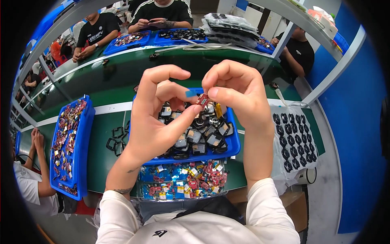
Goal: Assembling small electronic components with wiring at a factory workbench.
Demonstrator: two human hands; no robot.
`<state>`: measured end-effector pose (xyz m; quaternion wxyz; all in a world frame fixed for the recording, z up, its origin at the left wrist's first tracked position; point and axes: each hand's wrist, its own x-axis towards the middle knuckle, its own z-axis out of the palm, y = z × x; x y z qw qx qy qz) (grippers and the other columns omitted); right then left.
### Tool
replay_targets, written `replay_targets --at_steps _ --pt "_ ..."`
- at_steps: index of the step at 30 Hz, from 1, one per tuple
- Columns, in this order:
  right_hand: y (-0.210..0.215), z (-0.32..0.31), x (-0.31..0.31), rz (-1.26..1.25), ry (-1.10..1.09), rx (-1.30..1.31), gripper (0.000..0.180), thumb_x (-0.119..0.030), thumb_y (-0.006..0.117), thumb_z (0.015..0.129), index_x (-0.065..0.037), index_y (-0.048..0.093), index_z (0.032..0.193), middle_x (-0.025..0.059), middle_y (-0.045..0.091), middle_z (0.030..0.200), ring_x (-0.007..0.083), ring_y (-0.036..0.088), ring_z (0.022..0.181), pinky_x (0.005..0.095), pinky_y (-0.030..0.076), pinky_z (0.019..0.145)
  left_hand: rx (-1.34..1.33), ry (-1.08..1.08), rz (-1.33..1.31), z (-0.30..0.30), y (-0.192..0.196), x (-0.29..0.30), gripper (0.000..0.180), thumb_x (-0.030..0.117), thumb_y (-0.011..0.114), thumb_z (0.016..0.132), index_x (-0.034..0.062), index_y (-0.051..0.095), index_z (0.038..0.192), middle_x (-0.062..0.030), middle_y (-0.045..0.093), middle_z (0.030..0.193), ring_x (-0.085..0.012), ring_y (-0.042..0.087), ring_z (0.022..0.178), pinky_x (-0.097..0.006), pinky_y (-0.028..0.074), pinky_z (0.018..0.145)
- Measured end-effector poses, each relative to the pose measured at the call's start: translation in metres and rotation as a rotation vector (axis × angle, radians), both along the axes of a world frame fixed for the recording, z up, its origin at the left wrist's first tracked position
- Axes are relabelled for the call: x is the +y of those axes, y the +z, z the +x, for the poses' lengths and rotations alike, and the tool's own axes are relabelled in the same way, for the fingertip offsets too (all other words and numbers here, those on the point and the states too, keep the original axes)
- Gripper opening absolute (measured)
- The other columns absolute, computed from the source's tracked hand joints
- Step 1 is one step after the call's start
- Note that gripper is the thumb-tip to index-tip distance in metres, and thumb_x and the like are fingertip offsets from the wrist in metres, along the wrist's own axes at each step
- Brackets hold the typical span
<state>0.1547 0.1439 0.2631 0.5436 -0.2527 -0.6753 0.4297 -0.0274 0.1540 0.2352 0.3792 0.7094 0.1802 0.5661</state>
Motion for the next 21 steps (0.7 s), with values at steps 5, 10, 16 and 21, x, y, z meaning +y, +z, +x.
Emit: replay_targets --at_steps 5,10,16,21 --pt "-0.002 0.007 0.010 -0.022 0.034 0.025 0.016 -0.011 0.066 0.084 0.002 0.067 0.093 0.0037 0.065 0.081 0.0079 0.060 0.072 0.0206 0.048 0.062 0.029 -0.067 0.095 -0.004 0.003 0.006 0.057 -0.005 0.068 0.073 0.0047 0.039 0.121 -0.0016 0.061 0.079 -0.0053 0.057 0.073 -0.018 0.039 0.061" --pt "-0.012 0.005 0.022 0.090 0.117 -0.108 0.011 -0.009 0.069 0.082 0.001 0.069 0.087 0.0023 0.065 0.077 0.0072 0.060 0.071 0.0196 0.046 0.060 0.076 -0.117 0.021 -0.007 0.008 0.001 0.060 -0.006 0.067 0.074 0.0054 0.038 0.125 -0.0019 0.061 0.079 -0.0048 0.058 0.073 -0.018 0.039 0.059" --pt "-0.008 0.005 0.021 0.322 -0.613 -0.358 0.007 -0.002 0.064 0.074 -0.001 0.064 0.082 0.0044 0.063 0.075 0.0095 0.058 0.065 0.0233 0.046 0.059 0.042 -0.031 0.015 -0.013 0.005 0.016 0.016 -0.002 0.062 0.078 -0.0005 0.060 0.094 -0.0025 0.062 0.082 -0.0046 0.057 0.077 -0.018 0.040 0.061" --pt "-0.009 0.008 0.023 0.561 -0.589 -0.301 0.008 -0.006 0.065 0.074 0.000 0.064 0.080 0.0067 0.062 0.076 0.0156 0.057 0.067 0.0274 0.045 0.060 0.003 -0.040 -0.148 -0.012 0.008 0.025 0.031 -0.009 0.050 0.082 -0.0002 0.067 0.106 -0.0073 0.065 0.094 -0.0102 0.060 0.084 -0.024 0.049 0.081"
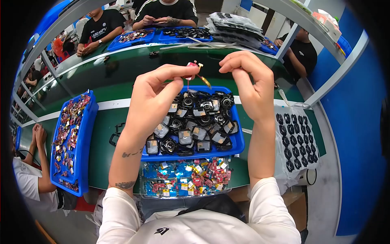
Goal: Assembling small electronic components with wiring at a factory workbench.
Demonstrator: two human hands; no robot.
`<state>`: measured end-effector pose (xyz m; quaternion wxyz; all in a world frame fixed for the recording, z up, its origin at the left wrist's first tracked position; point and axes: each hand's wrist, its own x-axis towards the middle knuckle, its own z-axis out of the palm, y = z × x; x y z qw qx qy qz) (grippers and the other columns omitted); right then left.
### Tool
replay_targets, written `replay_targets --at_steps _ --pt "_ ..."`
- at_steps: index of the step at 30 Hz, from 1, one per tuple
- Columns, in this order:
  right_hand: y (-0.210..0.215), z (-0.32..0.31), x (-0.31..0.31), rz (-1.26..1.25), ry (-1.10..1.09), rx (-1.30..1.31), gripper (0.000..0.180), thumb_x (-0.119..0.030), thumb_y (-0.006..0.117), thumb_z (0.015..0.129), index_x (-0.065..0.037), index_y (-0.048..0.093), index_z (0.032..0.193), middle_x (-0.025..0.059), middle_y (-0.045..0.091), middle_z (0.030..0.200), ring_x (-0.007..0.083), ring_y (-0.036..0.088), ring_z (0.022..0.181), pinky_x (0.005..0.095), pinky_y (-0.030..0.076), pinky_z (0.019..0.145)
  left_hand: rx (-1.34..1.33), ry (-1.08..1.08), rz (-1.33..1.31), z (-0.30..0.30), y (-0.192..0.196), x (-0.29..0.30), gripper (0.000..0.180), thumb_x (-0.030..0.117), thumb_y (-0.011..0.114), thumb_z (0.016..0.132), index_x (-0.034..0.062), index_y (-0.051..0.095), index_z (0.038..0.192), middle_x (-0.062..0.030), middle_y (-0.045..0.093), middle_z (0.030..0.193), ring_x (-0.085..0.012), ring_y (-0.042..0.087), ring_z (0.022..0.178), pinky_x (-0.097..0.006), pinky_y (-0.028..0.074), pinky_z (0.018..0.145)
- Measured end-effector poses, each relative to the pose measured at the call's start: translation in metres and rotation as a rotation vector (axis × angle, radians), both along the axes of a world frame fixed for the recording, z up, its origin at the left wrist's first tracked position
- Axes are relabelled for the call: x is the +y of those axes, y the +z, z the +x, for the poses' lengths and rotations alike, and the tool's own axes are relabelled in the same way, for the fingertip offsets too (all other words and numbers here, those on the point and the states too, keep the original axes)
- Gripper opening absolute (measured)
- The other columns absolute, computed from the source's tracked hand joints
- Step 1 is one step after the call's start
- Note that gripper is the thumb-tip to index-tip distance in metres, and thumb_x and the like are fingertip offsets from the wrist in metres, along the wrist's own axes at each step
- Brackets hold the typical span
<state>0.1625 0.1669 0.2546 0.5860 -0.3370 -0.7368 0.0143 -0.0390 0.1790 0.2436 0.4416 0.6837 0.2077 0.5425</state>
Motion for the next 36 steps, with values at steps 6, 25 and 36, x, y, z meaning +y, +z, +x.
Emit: replay_targets --at_steps 6,25,36 --pt "-0.001 -0.023 -0.012 -0.039 -0.018 -0.283 0.021 -0.021 0.077 0.070 -0.004 0.065 0.075 0.0049 0.061 0.074 0.0193 0.055 0.069 0.0291 0.044 0.059 0.034 0.045 0.040 -0.002 -0.008 0.005 0.026 -0.004 0.060 0.081 0.0024 0.068 0.105 -0.0079 0.065 0.094 -0.0097 0.059 0.087 -0.024 0.049 0.080" --pt "-0.003 -0.018 -0.009 -0.350 0.379 0.226 0.013 -0.002 0.070 0.079 0.003 0.068 0.091 0.0078 0.068 0.080 0.0115 0.065 0.074 0.0215 0.053 0.067 0.156 -0.027 -0.075 -0.009 0.002 -0.003 0.012 0.007 0.069 0.079 -0.0019 0.069 0.087 -0.0044 0.067 0.075 -0.0072 0.062 0.070 -0.020 0.048 0.065" --pt "-0.009 -0.015 -0.003 -0.624 0.676 0.480 0.022 -0.021 0.073 0.082 -0.004 0.063 0.073 0.0030 0.062 0.067 0.0071 0.056 0.059 0.0200 0.044 0.054 0.067 -0.038 0.061 -0.005 0.000 0.000 0.012 0.008 0.070 0.081 -0.0020 0.069 0.087 -0.0024 0.063 0.075 -0.0058 0.054 0.069 -0.019 0.042 0.061"
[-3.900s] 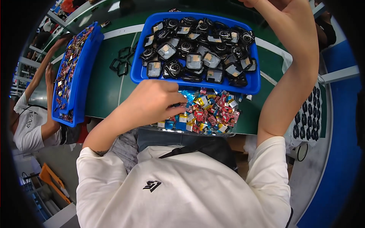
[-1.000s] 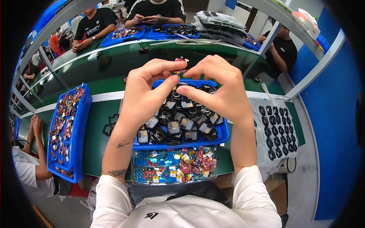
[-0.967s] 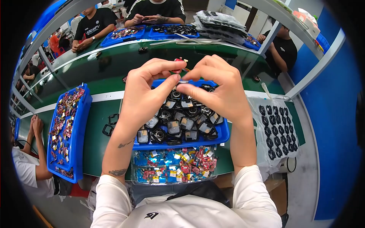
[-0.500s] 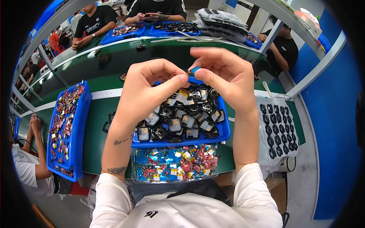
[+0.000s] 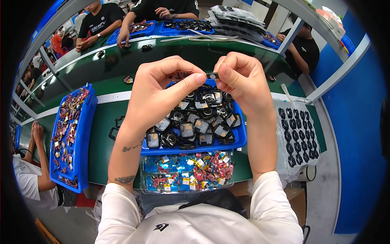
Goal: Assembling small electronic components with wiring at a factory workbench.
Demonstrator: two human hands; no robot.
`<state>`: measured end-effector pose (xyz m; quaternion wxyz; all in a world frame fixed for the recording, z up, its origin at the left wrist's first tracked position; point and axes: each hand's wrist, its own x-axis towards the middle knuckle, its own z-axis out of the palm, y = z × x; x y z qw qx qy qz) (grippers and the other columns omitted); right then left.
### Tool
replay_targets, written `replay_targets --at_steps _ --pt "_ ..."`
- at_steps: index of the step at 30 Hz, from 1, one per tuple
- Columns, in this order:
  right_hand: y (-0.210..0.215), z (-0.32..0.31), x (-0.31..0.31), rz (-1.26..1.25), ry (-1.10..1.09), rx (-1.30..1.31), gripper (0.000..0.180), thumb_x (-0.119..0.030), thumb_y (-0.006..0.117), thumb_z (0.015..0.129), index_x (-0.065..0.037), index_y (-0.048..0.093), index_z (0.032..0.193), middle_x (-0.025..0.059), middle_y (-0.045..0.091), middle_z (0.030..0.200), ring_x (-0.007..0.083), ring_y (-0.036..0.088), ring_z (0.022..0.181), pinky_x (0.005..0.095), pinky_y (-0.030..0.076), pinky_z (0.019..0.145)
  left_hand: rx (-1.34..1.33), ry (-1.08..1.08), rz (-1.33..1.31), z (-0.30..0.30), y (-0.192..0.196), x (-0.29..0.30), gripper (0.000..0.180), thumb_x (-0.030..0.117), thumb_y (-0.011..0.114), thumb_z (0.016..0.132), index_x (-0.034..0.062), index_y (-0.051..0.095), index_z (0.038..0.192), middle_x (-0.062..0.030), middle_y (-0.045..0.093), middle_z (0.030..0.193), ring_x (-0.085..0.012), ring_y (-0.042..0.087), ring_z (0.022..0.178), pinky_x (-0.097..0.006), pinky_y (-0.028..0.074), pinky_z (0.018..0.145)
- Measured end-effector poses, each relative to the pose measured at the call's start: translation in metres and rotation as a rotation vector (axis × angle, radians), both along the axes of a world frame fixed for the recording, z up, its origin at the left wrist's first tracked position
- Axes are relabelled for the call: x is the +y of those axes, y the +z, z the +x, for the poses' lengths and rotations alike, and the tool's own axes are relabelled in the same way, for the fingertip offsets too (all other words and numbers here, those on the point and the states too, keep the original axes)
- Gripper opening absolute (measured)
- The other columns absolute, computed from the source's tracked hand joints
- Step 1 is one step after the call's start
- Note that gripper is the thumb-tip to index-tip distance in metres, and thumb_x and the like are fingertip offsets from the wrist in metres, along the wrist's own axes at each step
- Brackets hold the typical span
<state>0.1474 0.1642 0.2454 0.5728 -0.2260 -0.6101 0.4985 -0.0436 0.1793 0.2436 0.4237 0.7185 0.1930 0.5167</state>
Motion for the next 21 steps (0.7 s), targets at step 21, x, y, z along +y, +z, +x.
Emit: replay_targets --at_steps 21 --pt "-0.033 -0.002 0.022 0.308 -0.502 -1.527 0.030 -0.014 0.072 0.069 -0.016 0.067 0.099 0.0081 0.062 0.089 0.0275 0.062 0.085 0.0390 0.049 0.072 0.029 -0.026 0.007 -0.016 0.003 0.006 0.012 0.009 0.069 0.082 -0.0021 0.068 0.085 0.0030 0.060 0.071 0.0004 0.050 0.063 -0.015 0.036 0.053"
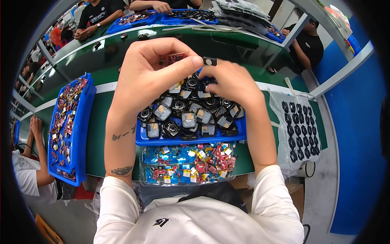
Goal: Assembling small electronic components with wiring at a factory workbench.
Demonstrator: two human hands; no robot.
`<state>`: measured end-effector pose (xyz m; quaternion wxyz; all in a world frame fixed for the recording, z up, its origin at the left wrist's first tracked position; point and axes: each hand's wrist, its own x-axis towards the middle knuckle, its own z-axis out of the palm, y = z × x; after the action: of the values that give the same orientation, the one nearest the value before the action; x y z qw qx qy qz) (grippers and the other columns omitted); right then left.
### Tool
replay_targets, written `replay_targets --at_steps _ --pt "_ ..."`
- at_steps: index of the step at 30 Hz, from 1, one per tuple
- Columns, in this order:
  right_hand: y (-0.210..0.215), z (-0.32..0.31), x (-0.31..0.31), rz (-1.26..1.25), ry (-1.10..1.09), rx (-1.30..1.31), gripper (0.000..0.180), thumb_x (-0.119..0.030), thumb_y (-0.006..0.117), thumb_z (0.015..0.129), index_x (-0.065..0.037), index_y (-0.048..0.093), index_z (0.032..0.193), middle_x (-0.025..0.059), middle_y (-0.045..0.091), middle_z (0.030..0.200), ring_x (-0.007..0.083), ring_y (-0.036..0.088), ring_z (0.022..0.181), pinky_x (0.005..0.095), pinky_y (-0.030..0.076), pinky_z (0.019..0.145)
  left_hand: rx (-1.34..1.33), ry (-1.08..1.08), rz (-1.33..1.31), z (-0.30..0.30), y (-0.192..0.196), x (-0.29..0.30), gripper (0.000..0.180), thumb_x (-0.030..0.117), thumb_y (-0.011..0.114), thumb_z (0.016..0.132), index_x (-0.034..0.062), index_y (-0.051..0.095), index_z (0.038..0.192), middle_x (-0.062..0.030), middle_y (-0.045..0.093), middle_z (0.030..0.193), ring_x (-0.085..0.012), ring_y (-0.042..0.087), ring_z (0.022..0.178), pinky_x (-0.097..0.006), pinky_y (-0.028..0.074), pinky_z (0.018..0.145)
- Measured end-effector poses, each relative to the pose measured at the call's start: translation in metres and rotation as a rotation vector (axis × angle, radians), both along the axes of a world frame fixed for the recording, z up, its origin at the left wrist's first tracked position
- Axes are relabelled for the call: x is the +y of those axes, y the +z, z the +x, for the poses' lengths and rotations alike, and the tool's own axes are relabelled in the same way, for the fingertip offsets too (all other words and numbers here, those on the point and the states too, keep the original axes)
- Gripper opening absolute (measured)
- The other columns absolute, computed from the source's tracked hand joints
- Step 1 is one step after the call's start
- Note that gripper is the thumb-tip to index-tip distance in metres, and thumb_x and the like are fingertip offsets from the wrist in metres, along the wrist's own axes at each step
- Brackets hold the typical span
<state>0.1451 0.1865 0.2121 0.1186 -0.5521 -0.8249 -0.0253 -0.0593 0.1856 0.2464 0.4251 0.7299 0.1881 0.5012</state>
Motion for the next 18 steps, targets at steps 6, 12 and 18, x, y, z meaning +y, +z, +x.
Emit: replay_targets --at_steps 6,12,18 --pt "-0.018 -0.035 -0.005 -0.335 0.262 0.041 0.023 -0.015 0.077 0.065 -0.009 0.070 0.086 0.0053 0.064 0.090 0.0249 0.061 0.089 0.0372 0.049 0.076 -0.002 0.000 -0.013 -0.001 0.000 0.000 0.011 0.008 0.070 0.081 -0.0020 0.069 0.084 0.0028 0.061 0.070 0.0007 0.049 0.062 -0.015 0.036 0.052" --pt "-0.029 -0.048 -0.002 -0.384 0.300 -0.068 0.015 -0.010 0.074 0.066 -0.007 0.068 0.079 0.0056 0.061 0.088 0.0251 0.060 0.091 0.0375 0.049 0.078 -0.112 0.056 -0.001 -0.005 0.003 0.000 0.010 0.009 0.069 0.081 -0.0010 0.068 0.083 0.0005 0.061 0.068 -0.0013 0.053 0.061 -0.015 0.039 0.053" --pt "-0.010 -0.025 0.011 -0.375 0.416 0.616 0.012 -0.004 0.062 0.078 -0.001 0.058 0.089 0.0066 0.065 0.076 0.0131 0.065 0.073 0.0275 0.052 0.061 -0.125 0.099 -0.086 -0.011 0.008 -0.001 0.011 0.010 0.063 0.082 -0.0008 0.063 0.080 -0.0019 0.057 0.065 -0.0057 0.052 0.052 -0.018 0.040 0.048"
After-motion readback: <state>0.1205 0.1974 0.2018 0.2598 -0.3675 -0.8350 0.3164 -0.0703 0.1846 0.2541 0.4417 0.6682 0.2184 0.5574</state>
